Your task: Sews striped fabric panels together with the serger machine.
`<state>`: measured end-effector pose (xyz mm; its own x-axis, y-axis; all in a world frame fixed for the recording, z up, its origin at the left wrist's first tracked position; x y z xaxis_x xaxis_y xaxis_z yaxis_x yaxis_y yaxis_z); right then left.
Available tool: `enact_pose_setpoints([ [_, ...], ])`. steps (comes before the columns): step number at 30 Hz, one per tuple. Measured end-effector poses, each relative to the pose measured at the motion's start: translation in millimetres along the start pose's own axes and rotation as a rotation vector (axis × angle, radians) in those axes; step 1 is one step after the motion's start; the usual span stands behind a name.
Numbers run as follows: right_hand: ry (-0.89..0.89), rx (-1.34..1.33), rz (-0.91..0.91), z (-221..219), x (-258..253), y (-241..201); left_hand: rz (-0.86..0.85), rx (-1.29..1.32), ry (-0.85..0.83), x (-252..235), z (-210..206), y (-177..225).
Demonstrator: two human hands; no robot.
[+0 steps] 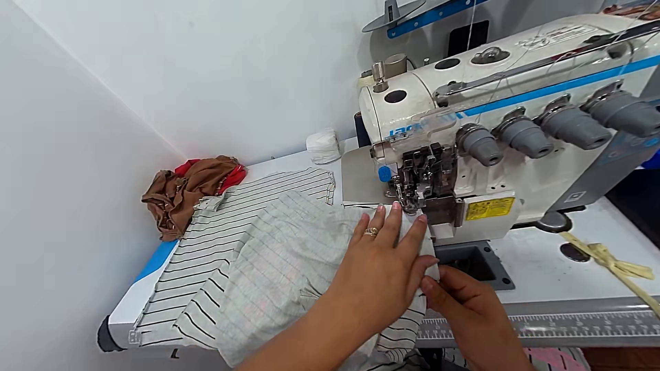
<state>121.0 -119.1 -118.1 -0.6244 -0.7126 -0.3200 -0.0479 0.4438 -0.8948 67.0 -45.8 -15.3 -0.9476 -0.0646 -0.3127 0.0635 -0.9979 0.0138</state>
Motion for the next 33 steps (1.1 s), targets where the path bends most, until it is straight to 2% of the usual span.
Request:
enact_pose_setpoints([
  [2,0.011,0.021,0.012,-0.8,-0.9,-1.9,-0.013,0.01,0.014,4.0,1.1,1.2],
  [6,0.058,0.046,-0.001,1.0,-11.3,-4.1,-0.091,-0.035,0.209,18.3,14.3,14.0],
  [9,0.073,0.049,-0.027,0.6,-17.9,-3.2,-0.069,-0.016,0.227,17.4,18.4,6.9],
  [11,0.046,0.059,-0.03,-4.7,-17.6,-5.6,-0.058,0.084,0.186,10.5,20.8,-6.7],
  [13,-0.03,0.118,-0.061,-13.3,-14.6,-4.1,-0.072,0.189,0.121,-1.1,22.4,-23.0],
  [16,-0.247,0.237,-0.219,-30.6,-6.9,9.9,-0.097,0.273,0.037,-24.4,21.6,-47.0],
  [18,-0.397,0.304,-0.346,-40.4,-1.5,22.6,-0.108,0.234,0.023,-41.9,20.2,-57.5],
  [20,-0.454,0.341,-0.379,-45.4,0.4,29.2,-0.111,0.171,0.052,-60.8,18.9,-67.6],
  [22,-0.421,0.293,-0.337,-46.6,-1.3,26.3,-0.052,0.163,0.012,-79.9,15.0,-79.8],
  [25,-0.276,0.114,-0.243,-40.5,-8.1,14.8,0.048,0.193,-0.071,-104.8,5.7,-102.2],
  [28,-0.157,-0.008,-0.269,-32.0,-14.0,5.2,0.104,0.14,-0.049,-114.4,9.6,-112.6],
  [29,-0.141,-0.045,-0.274,-30.2,-14.6,3.0,0.163,0.096,-0.04,-109.6,18.2,-113.0],
  [31,-0.143,-0.107,-0.254,-27.8,-15.6,-1.0,0.209,0.04,0.082,-85.9,44.0,-105.5],
  [33,-0.152,-0.141,-0.233,-26.0,-15.6,-1.6,0.153,0.037,0.13,-43.7,61.5,-74.4],
])
Point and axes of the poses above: each hand's wrist, its own x-axis away from the middle knuckle, its own z-axis out of the back of the hand, y = z × x, the point moved 10 cm from there along -x, towards the middle knuckle, and after that the axes turned 6 degrees about -y, right-handed, at the moved point
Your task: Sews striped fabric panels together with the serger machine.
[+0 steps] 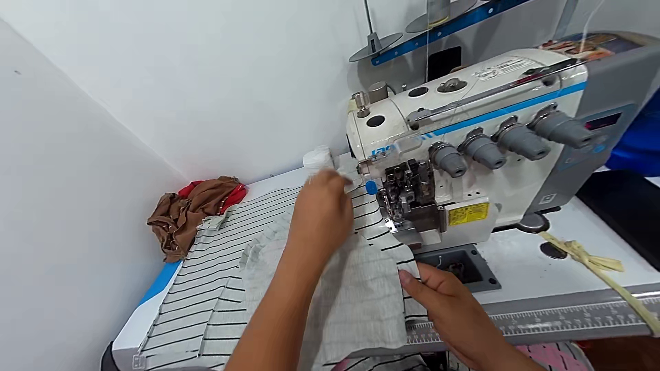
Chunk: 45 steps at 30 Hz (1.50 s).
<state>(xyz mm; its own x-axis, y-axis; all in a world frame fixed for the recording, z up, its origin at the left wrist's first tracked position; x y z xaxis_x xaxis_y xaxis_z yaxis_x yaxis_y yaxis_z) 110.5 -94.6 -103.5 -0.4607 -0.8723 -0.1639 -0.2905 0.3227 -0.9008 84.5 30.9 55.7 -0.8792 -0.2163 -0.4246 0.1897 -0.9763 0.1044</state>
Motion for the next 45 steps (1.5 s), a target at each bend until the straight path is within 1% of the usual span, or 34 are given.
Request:
enact_pose_setpoints([
  [2,0.008,-0.002,-0.002,2.2,0.0,1.2,-0.107,0.06,-0.033,45.3,-6.4,30.1],
  [4,0.036,0.024,-0.01,5.1,-0.8,4.8,-0.12,0.077,-0.117,69.3,-30.9,44.6],
  [7,0.114,0.108,0.008,11.0,-1.5,6.2,-0.092,0.051,-0.17,61.4,-50.2,39.3],
  [9,0.186,0.164,0.099,17.5,-0.2,-0.4,-0.105,0.081,-0.21,46.5,-55.4,33.1],
  [11,0.269,0.237,0.244,24.3,5.8,-9.9,-0.128,0.122,-0.226,35.6,-56.3,29.8],
  [14,0.333,0.492,0.47,29.1,18.6,-21.5,-0.149,0.161,-0.252,32.6,-54.7,27.6],
  [16,0.364,0.71,0.537,28.4,23.1,-26.0,-0.16,0.17,-0.25,34.2,-50.4,25.7],
  [17,0.373,0.818,0.526,26.2,22.9,-26.5,-0.172,0.161,-0.227,34.4,-46.3,24.4],
  [18,0.37,0.906,0.477,24.2,20.4,-24.0,-0.186,0.142,-0.206,33.6,-41.9,22.4],
  [20,0.365,1.007,0.376,22.3,12.9,-16.2,-0.207,0.096,-0.211,28.8,-35.9,15.8],
  [22,0.357,1.017,0.345,20.4,6.8,-12.0,-0.237,0.052,-0.242,22.5,-33.2,9.1],
  [24,0.345,0.978,0.324,19.5,3.8,-10.1,-0.323,0.038,-0.256,16.4,-32.6,7.6],
  [27,0.307,0.895,0.308,20.8,6.5,-10.8,-0.491,0.16,-0.324,9.2,-35.0,11.3],
  [29,0.277,0.837,0.334,19.8,9.8,-14.1,-0.583,0.329,-0.403,6.4,-34.7,16.2],
  [30,0.262,0.815,0.348,18.9,11.4,-16.0,-0.599,0.415,-0.448,5.0,-34.6,18.0],
  [32,0.255,0.791,0.391,18.0,15.3,-22.7,-0.569,0.579,-0.512,1.4,-31.3,17.6],
  [35,0.248,0.712,0.467,19.7,23.3,-38.1,-0.421,0.768,-0.519,-6.4,-24.6,12.4],
  [36,0.246,0.694,0.478,21.3,25.7,-42.5,-0.366,0.759,-0.508,-8.2,-25.2,11.6],
  [39,0.28,0.737,0.483,30.4,28.6,-47.2,-0.272,0.483,-0.43,-7.8,-32.4,12.3],
  [40,0.303,0.77,0.492,33.7,29.2,-47.2,-0.256,0.442,-0.393,-6.7,-35.4,12.1],
  [43,0.352,0.805,0.513,40.1,32.5,-46.4,-0.21,0.459,-0.285,-4.3,-41.0,6.6],
  [45,0.351,0.772,0.521,40.3,35.2,-45.7,-0.212,0.47,-0.267,-2.3,-42.7,4.9],
])
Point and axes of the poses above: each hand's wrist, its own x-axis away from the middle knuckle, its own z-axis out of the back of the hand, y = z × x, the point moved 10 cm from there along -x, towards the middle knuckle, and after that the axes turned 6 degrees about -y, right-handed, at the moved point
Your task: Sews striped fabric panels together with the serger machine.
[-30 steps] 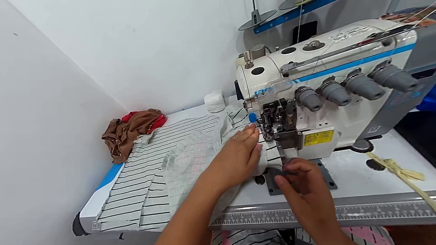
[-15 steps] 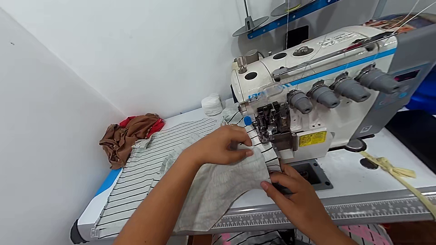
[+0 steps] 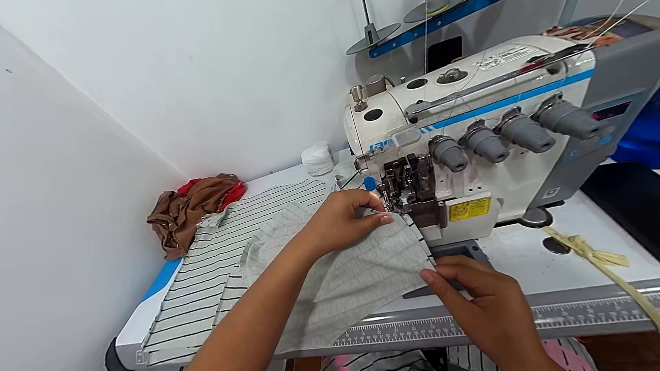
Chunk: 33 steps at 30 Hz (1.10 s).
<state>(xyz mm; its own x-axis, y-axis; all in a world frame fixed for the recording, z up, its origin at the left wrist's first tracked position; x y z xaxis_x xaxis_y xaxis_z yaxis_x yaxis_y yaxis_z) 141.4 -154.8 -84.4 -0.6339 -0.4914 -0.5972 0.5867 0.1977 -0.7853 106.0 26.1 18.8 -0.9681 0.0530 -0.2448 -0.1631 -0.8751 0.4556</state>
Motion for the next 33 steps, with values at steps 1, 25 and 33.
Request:
enact_pose_setpoints([
  [1,-0.002,-0.027,-0.001,-0.6,1.2,-0.8,0.004,0.002,-0.013,0.8,-0.4,0.0],
  [25,-0.006,-0.166,-0.016,-7.7,16.5,5.6,0.284,-0.209,-0.227,3.2,-12.5,21.8],
  [33,-0.017,-0.385,-0.274,-17.0,17.9,20.7,0.113,-0.567,0.372,28.6,-6.7,56.8],
])
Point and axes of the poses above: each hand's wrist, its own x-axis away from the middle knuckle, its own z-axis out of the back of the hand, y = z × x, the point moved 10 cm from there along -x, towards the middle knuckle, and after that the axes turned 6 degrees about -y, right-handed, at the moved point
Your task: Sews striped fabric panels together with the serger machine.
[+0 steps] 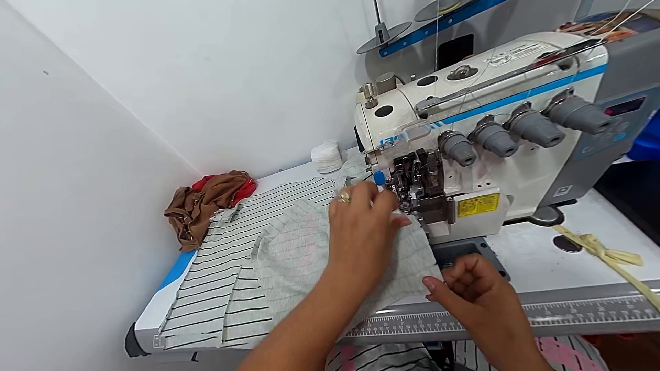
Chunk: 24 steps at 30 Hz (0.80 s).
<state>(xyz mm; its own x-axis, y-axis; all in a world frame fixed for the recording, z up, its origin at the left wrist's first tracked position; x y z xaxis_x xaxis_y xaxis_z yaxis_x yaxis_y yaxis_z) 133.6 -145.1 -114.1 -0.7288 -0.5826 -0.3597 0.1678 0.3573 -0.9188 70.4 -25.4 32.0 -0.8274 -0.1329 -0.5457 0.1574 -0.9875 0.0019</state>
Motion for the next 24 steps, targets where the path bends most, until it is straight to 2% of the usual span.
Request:
enact_pose_setpoints([
  [3,-0.149,-0.051,-0.085,-11.8,-0.7,4.3,-0.003,-0.02,0.035,18.8,-7.0,15.9],
  [6,-0.248,-0.026,-0.117,-19.1,4.6,5.5,0.029,0.047,-0.067,32.6,-18.2,15.3],
  [13,-0.173,-0.009,-0.008,-19.0,-2.8,-7.6,0.042,0.175,-0.253,27.3,-33.8,-5.9],
  [18,-0.124,0.005,0.008,-18.7,-8.3,-6.8,0.044,0.219,-0.284,19.0,-36.5,-11.2],
  [20,-0.118,0.012,0.004,-18.5,-8.7,-7.5,-0.01,0.212,-0.237,20.5,-33.1,-7.5],
  [24,-0.112,0.058,0.038,-17.7,-21.2,-12.0,-0.255,0.157,0.057,38.8,-9.9,19.2],
])
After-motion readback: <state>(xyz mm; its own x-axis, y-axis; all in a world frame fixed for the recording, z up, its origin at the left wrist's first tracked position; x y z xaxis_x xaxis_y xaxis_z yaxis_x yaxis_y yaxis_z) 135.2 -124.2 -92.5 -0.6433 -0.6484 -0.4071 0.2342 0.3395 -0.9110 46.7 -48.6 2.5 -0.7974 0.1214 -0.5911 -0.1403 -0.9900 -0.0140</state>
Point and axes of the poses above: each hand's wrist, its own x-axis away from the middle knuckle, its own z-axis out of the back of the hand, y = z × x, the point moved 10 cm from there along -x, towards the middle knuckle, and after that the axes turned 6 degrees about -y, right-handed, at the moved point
